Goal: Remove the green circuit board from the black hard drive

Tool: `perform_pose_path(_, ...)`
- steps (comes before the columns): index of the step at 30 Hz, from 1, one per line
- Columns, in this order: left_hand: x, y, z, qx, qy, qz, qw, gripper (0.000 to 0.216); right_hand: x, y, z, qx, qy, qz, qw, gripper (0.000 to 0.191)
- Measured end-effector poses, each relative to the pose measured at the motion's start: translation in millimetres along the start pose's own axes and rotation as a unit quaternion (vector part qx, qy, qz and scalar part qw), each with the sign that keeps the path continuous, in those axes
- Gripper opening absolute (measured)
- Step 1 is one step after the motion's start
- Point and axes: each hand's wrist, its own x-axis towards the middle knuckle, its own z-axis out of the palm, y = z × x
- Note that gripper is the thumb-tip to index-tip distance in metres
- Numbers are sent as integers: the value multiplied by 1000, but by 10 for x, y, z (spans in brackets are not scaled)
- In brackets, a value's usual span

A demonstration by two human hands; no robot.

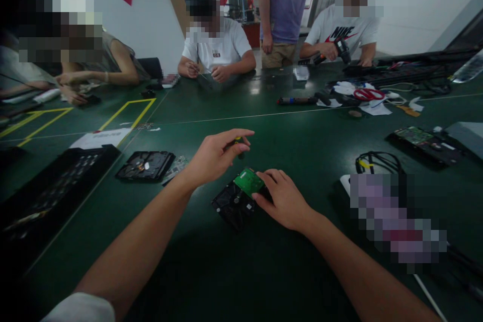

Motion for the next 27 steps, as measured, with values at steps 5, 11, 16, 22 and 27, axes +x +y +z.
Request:
perform_pose_path(5, -13, -42, -10, -20, -3, -9, 1000, 34, 1, -7, -11, -4, -1, 1, 1000, 50)
perform_pose_path(11, 2, -16, 46, 38, 26, 18, 999, 32, -5, 2, -12, -2, 2, -1, 1000, 50)
perform_pose_path(16, 8, -36, 55, 92, 74, -5, 993, 30, -2, 4, -15, -4, 1, 1, 1000, 51)
perform_pose_path(22, -11, -15, 31, 26, 28, -7, 999, 32, -2, -4, -15, -1, -2, 2, 1000, 50)
perform_pose_path(27, -22, -6, 50, -50, -25, -14, 998, 36, -5, -5, -11, -3, -6, -1, 1000, 49)
